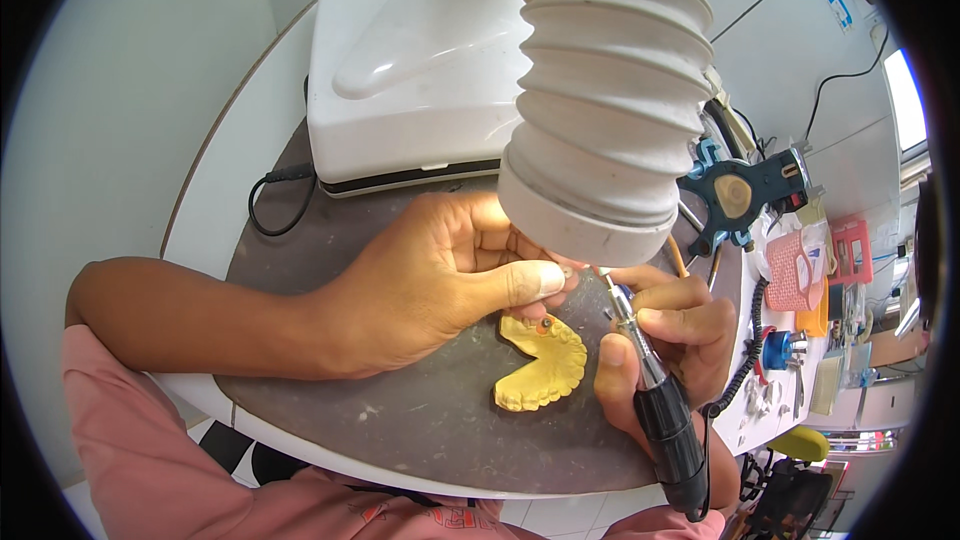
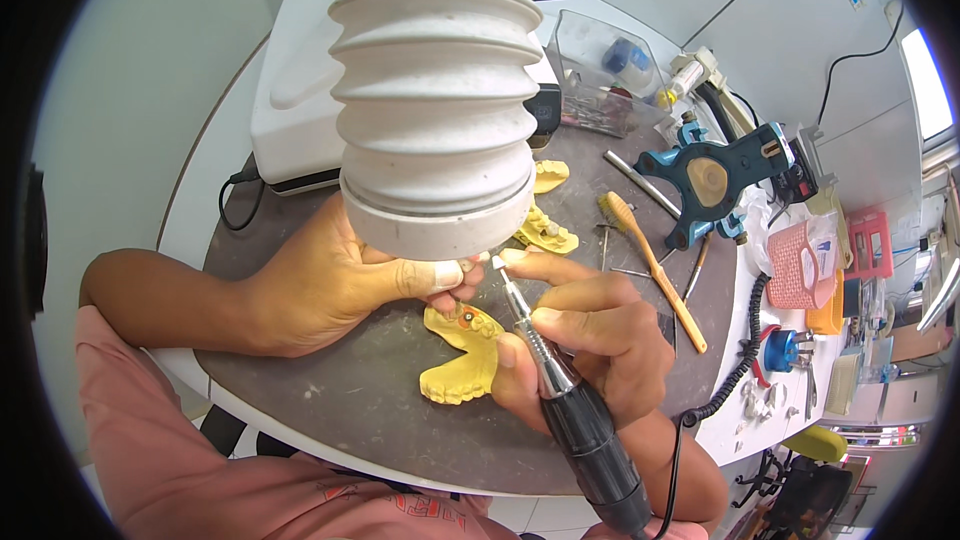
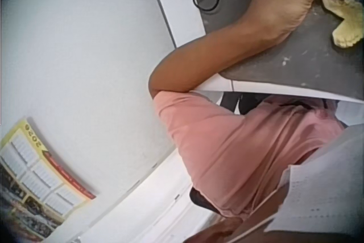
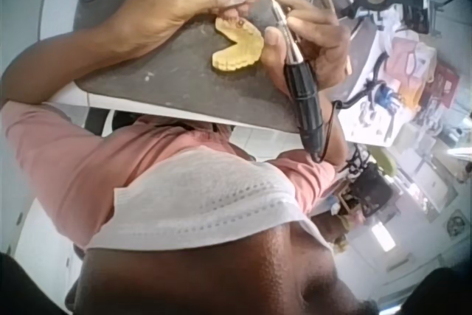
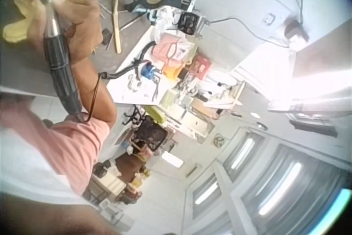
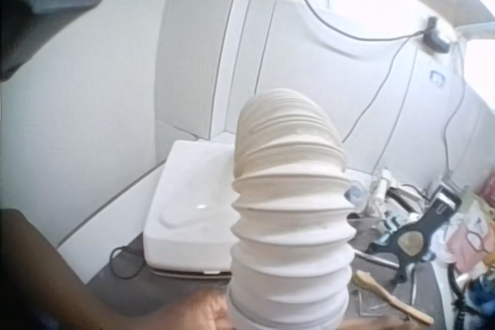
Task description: The person fits a dental crown onto a dental cast, tests the fit with articulating paper, and grinds the crown using a dental rotary tool.
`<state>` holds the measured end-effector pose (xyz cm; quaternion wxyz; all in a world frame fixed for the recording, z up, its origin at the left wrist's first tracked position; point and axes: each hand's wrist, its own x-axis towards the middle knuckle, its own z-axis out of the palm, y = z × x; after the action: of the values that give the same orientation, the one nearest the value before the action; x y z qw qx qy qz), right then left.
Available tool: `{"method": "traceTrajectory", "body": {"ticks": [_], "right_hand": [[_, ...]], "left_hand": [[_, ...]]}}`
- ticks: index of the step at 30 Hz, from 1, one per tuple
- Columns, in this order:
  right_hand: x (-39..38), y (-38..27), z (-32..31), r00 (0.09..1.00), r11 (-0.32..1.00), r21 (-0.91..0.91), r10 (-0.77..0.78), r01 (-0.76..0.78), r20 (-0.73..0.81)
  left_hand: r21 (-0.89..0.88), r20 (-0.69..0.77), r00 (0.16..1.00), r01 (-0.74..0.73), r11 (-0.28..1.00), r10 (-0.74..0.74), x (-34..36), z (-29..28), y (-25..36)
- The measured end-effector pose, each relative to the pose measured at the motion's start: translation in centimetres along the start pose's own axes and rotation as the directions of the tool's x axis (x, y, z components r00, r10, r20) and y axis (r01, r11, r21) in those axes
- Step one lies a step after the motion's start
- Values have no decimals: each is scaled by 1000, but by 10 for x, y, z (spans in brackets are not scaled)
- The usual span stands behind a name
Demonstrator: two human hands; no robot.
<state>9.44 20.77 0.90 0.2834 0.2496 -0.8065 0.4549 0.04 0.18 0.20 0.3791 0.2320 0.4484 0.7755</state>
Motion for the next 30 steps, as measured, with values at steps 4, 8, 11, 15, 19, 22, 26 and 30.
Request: {"method": "traceTrajectory", "body": {"ticks": [4,8,11,15,19,22,26,30], "right_hand": [[2,-1,0,1000,1000,-11,-7,7,27],[2,-1,0,999,1000,-11,-11,12,38],[2,-1,1,999,1000,-11,-8,9,49],[2,0,1,999,1000,6,-17,16,46],[3,-1,2,999,999,-5,-31,31,39],[3,0,5,998,997,-55,-50,52,26],[3,0,6,998,996,-78,-52,54,25],[2,0,6,1000,1000,-26,-14,15,13]], "left_hand": [[-12,-7,1000,4,1000,-4,-3,0,0],[17,-49,999,0,1000,0,-3,3,1],[22,-44,999,7,1000,-6,-3,3,1],[-34,-20,999,44,998,-44,-2,3,3],[-30,-48,996,72,997,-73,-3,4,5],[-16,-30,999,25,1000,-26,-3,3,3],[-21,-35,999,20,1000,-21,-3,2,0],[-20,-36,999,15,1000,-16,-1,2,-2]]}}
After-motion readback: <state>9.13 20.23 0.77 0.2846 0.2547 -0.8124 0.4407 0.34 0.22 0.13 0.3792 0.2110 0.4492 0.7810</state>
